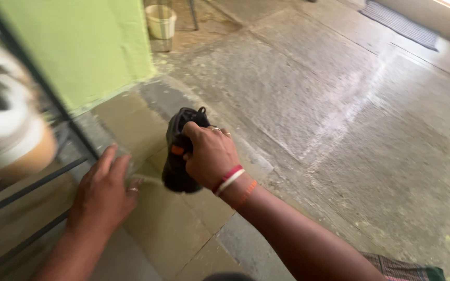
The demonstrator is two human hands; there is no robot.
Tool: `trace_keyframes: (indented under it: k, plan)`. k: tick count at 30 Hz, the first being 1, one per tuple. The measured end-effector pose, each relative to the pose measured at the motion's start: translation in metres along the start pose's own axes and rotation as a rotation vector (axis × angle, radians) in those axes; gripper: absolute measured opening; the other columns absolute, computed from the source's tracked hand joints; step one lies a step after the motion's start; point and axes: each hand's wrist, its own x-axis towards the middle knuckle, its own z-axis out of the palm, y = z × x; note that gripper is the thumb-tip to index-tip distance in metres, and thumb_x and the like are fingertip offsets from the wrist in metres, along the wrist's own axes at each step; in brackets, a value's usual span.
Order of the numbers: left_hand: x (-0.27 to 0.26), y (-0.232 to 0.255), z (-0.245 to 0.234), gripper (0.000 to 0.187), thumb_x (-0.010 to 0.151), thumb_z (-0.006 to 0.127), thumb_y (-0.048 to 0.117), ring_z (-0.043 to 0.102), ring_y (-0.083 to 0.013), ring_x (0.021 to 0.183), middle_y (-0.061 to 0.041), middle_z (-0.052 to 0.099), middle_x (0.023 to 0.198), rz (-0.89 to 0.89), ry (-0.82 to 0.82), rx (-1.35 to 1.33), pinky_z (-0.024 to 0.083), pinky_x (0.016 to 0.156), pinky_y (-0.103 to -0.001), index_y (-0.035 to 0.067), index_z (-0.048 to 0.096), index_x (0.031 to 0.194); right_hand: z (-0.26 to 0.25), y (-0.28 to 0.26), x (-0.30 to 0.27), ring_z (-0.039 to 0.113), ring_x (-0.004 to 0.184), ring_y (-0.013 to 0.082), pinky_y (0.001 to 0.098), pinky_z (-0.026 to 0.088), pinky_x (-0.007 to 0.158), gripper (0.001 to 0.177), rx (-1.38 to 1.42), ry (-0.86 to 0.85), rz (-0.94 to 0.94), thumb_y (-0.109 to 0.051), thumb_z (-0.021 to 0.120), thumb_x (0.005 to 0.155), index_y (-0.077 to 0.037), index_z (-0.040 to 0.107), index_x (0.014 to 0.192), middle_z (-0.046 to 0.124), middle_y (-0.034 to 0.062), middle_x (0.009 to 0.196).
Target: The person sits on the floor and wipes a black sneaker with a pink cloth. They clean the upper, sides, and sole, then place the shoe on a nearby shoe rack. They pick up the matching sneaker and continue wiping it with the cloth.
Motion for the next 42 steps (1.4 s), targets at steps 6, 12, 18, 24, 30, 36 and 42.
trace_keyframes:
  k: [6, 12, 18, 24, 30, 36, 42]
  plan:
    - [-0.123, -0.105, -0.031, 0.048, 0.086, 0.076, 0.038, 0.058, -0.0337, 0.133, -0.012, 0.053, 0.153, -0.286, -0.028, -0.109, 0.05, 0.106, -0.046, 0.011, 0.068, 0.124, -0.033, -0.105, -0.053, 0.071, 0.085, 0.0371, 0.0465, 0.057, 0.077, 0.033, 0.171, -0.197, -0.179, -0.012, 0.075, 0.07, -0.014, 0.071, 0.102, 0.075, 0.0142, 0.086]
    - [-0.266, -0.212, -0.058, 0.044, 0.085, 0.076, 0.041, 0.07, -0.0267, 0.12, -0.011, 0.07, 0.134, -0.598, 0.083, -0.138, 0.055, 0.101, -0.041, 0.01, 0.075, 0.116, -0.019, -0.198, -0.091, 0.07, 0.086, 0.0376, 0.0486, 0.054, 0.075, 0.03, 0.123, -0.418, -0.478, -0.017, 0.08, 0.071, -0.015, 0.071, 0.1, 0.073, 0.0134, 0.086]
    - [-0.364, -0.23, -0.072, 0.039, 0.085, 0.081, 0.036, 0.073, -0.0269, 0.109, -0.012, 0.078, 0.115, -0.78, 0.28, -0.354, 0.056, 0.092, -0.04, 0.009, 0.076, 0.112, 0.013, -0.236, -0.103, 0.067, 0.083, 0.0357, 0.0465, 0.051, 0.075, 0.029, 0.157, -0.52, -0.867, -0.027, 0.086, 0.069, -0.011, 0.069, 0.087, 0.069, 0.0118, 0.082]
    - [-0.341, -0.208, -0.087, 0.027, 0.082, 0.08, 0.02, 0.071, -0.0362, 0.097, -0.018, 0.075, 0.102, -0.642, 0.557, -0.393, 0.055, 0.085, -0.044, 0.004, 0.074, 0.104, 0.11, -0.229, -0.099, 0.066, 0.096, 0.0315, 0.0448, 0.053, 0.079, 0.015, 0.032, -0.222, -0.891, -0.009, 0.078, 0.064, -0.011, 0.07, 0.077, 0.074, 0.0038, 0.085]
    - [-0.336, -0.191, -0.08, 0.036, 0.079, 0.075, 0.012, 0.064, -0.0399, 0.11, -0.017, 0.068, 0.123, -0.439, 0.362, -0.25, 0.051, 0.093, -0.047, 0.003, 0.068, 0.113, 0.171, -0.203, -0.107, 0.06, 0.11, 0.0383, 0.0444, 0.051, 0.089, 0.04, 0.001, 0.073, -0.813, 0.001, 0.066, 0.063, -0.009, 0.076, 0.1, 0.069, 0.0189, 0.118]
    - [-0.301, -0.168, -0.047, 0.046, 0.08, 0.064, 0.004, 0.059, -0.0358, 0.123, -0.023, 0.063, 0.136, 0.09, 0.315, 0.276, 0.043, 0.108, -0.048, 0.0, 0.061, 0.126, 0.173, -0.212, -0.141, 0.071, 0.101, 0.0331, 0.0445, 0.057, 0.09, 0.028, -0.206, -0.591, -0.307, -0.014, 0.064, 0.08, -0.02, 0.076, 0.105, 0.074, 0.0099, 0.108]
    - [-0.253, -0.142, -0.016, 0.042, 0.084, 0.072, 0.018, 0.058, -0.0342, 0.12, -0.016, 0.066, 0.118, 0.07, 0.246, 0.158, 0.035, 0.11, -0.052, 0.002, 0.067, 0.122, 0.215, -0.233, -0.223, 0.065, 0.107, 0.0385, 0.0528, 0.054, 0.085, 0.038, -0.261, -0.9, -0.517, -0.041, 0.068, 0.085, -0.012, 0.071, 0.108, 0.067, 0.0169, 0.113]
